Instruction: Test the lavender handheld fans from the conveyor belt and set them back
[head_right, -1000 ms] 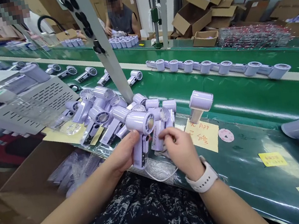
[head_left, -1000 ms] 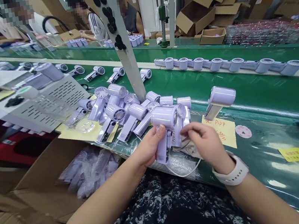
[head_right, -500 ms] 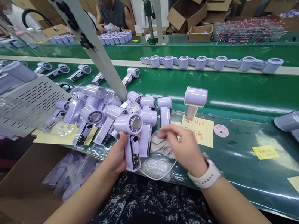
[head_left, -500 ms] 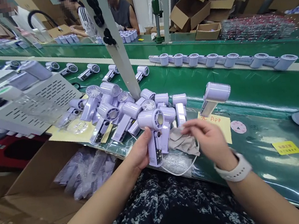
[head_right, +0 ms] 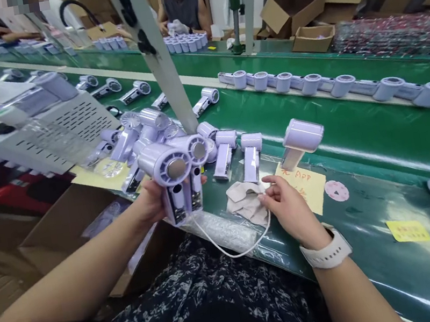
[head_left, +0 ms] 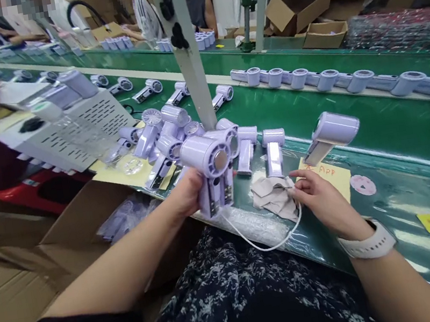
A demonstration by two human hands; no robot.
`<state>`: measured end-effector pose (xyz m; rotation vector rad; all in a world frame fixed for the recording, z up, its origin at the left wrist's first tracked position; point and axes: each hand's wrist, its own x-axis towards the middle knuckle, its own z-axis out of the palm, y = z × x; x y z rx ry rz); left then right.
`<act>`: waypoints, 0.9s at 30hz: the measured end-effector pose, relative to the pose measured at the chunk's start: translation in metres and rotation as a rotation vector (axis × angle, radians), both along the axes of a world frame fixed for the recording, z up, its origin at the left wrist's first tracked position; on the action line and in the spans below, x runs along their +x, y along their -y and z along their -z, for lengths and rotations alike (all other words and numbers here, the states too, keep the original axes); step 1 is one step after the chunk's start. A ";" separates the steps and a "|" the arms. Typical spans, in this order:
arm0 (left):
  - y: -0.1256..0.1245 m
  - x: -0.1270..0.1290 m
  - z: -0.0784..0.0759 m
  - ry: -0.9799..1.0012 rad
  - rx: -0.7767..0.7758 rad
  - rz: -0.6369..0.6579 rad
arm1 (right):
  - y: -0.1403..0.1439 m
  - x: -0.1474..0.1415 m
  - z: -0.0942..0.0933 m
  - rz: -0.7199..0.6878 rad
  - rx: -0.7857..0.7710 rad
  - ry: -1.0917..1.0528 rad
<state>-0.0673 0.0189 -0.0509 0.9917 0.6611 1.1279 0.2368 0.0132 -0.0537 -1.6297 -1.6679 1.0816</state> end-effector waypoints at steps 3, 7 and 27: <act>-0.004 0.035 -0.010 0.116 0.043 -0.153 | 0.009 -0.001 -0.013 0.074 0.045 -0.073; -0.003 0.083 -0.023 0.300 0.006 -0.145 | 0.033 -0.010 -0.032 0.095 0.114 -0.163; 0.007 0.104 -0.041 0.352 -0.026 -0.270 | 0.067 -0.070 -0.026 -0.213 0.109 -0.518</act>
